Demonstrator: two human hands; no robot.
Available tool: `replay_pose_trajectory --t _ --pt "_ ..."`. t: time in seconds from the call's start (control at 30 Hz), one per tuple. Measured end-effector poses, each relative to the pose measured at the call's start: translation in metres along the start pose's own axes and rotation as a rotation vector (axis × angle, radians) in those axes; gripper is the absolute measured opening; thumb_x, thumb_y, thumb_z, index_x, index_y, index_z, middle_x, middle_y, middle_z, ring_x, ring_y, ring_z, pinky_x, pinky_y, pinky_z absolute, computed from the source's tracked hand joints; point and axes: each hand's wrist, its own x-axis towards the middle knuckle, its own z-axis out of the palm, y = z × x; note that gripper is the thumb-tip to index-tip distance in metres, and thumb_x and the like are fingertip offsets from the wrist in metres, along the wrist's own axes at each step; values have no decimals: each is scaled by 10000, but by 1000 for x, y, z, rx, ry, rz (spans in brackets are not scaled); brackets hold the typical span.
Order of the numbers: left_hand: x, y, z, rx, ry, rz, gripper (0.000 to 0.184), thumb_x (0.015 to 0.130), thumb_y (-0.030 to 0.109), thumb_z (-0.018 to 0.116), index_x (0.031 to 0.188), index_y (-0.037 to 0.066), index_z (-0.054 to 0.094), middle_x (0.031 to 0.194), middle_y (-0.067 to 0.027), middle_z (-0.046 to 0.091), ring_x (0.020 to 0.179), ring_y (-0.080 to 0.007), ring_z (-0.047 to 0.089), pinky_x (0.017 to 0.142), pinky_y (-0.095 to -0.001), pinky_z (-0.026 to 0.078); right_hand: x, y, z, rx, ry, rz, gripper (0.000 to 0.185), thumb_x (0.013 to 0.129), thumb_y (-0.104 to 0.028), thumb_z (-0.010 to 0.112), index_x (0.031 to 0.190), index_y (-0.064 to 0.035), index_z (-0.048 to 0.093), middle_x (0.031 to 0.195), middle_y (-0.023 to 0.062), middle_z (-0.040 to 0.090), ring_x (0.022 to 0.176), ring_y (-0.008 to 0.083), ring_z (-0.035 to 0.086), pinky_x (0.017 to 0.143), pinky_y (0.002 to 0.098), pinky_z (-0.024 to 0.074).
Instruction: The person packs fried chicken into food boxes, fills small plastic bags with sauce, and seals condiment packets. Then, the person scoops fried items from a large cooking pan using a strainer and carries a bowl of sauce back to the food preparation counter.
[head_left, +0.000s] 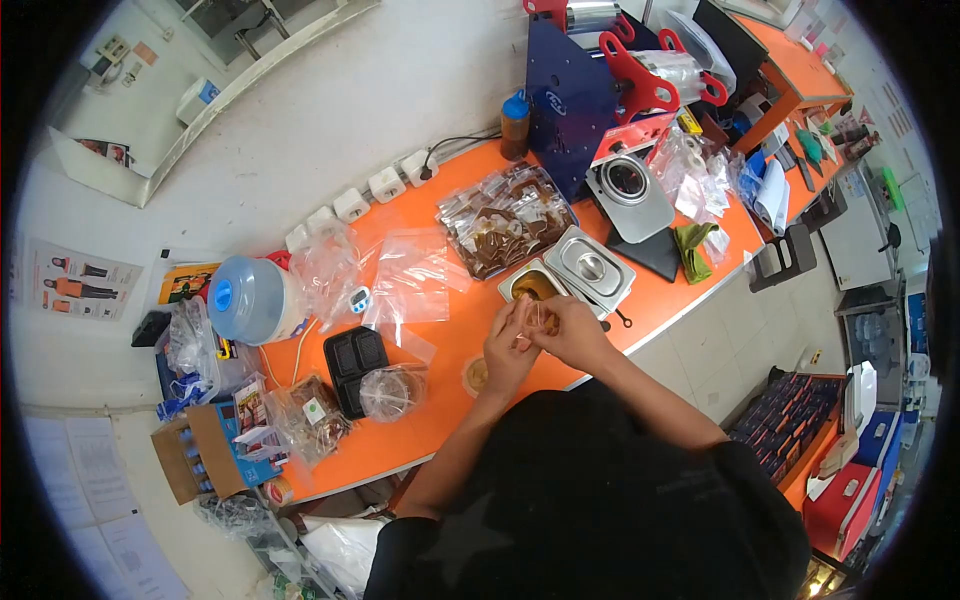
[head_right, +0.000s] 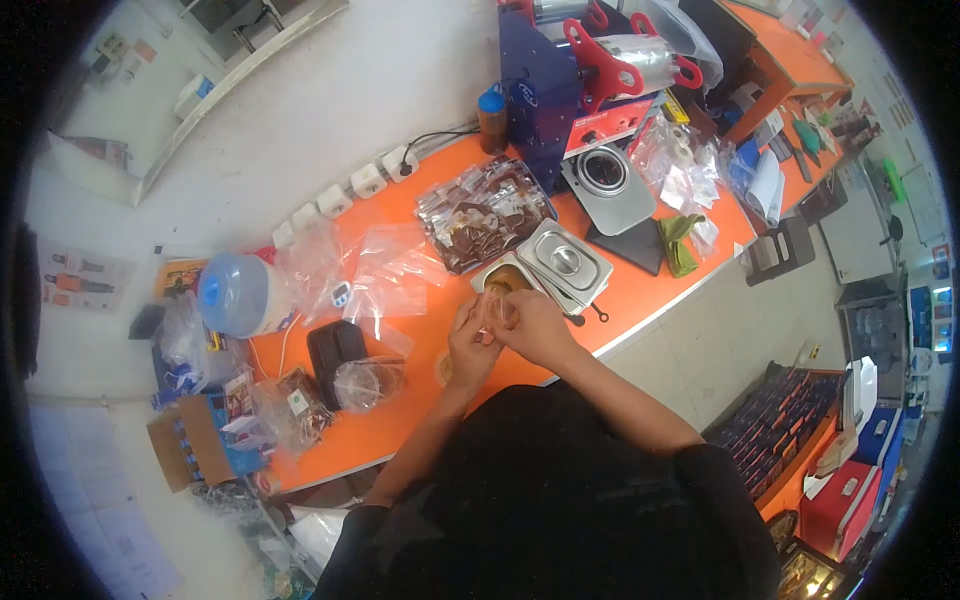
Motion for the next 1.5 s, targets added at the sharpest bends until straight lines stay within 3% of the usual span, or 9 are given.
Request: replay_pose_trajectory --t 0.07,0.17,0.23,0.33,0.57,0.77,1.17,1.23,1.5 --pt "4 9 -6 59 8 32 685 767 -55 774 1409 0 543 1303 -146 575 1076 -193 633 816 -241 536 6 1 2 -40 -22 48 225 816 -202 768 858 6 690 849 160 650 710 326 606 673 423 493" --pt "2 15 -19 -6 -70 -221 563 796 -53 751 1336 -10 596 1275 -118 585 975 -148 638 761 -217 510 10 -7 -23 -31 -36 -142 134 818 -121 734 831 7 698 860 150 653 729 315 613 681 418 497" --pt "-4 8 -24 -328 -12 -357 399 817 -33 748 1204 6 661 1084 -40 644 708 -60 537 606 -221 422 11 -8 -36 -37 -25 -275 107 817 -92 721 859 5 704 864 141 656 737 317 617 686 423 500" --pt "-5 1 -25 -340 46 -311 214 878 -9 723 1089 0 688 938 9 651 641 3 413 556 -196 315 11 -15 -41 13 4 -435 101 828 -55 708 915 -3 712 872 121 658 734 297 617 686 409 502" --pt "21 46 -46 -475 162 -367 106 928 21 699 1030 -7 692 873 -6 644 711 -32 521 628 -192 409 8 -31 -45 369 -16 -185 140 896 -127 723 989 -22 724 929 84 659 797 189 607 710 299 477" --pt "26 56 -57 -450 176 -267 81 925 32 708 993 -4 684 885 -22 650 743 -50 557 665 -200 441 12 -31 -26 501 155 -309 118 883 -91 738 953 0 715 913 64 663 738 105 551 647 254 429" --pt "15 56 -53 -385 144 -242 75 919 31 697 977 6 657 944 -45 657 800 -80 572 689 -220 441 13 -39 -21 425 37 -357 121 861 -112 763 925 -16 727 906 79 684 850 206 628 747 327 473" --pt "17 54 -55 -286 67 -294 55 920 0 682 963 25 659 909 -27 655 665 -42 487 559 -195 342 15 -33 -21 380 57 -383 110 856 -106 763 918 -22 729 896 80 683 850 212 630 751 334 474" --pt "11 44 -56 -298 158 -256 29 937 17 666 950 10 642 898 -39 635 773 -78 566 659 -220 440 10 -17 -24 215 23 -378 73 853 -90 725 913 -50 721 935 112 676 892 283 641 786 380 491"
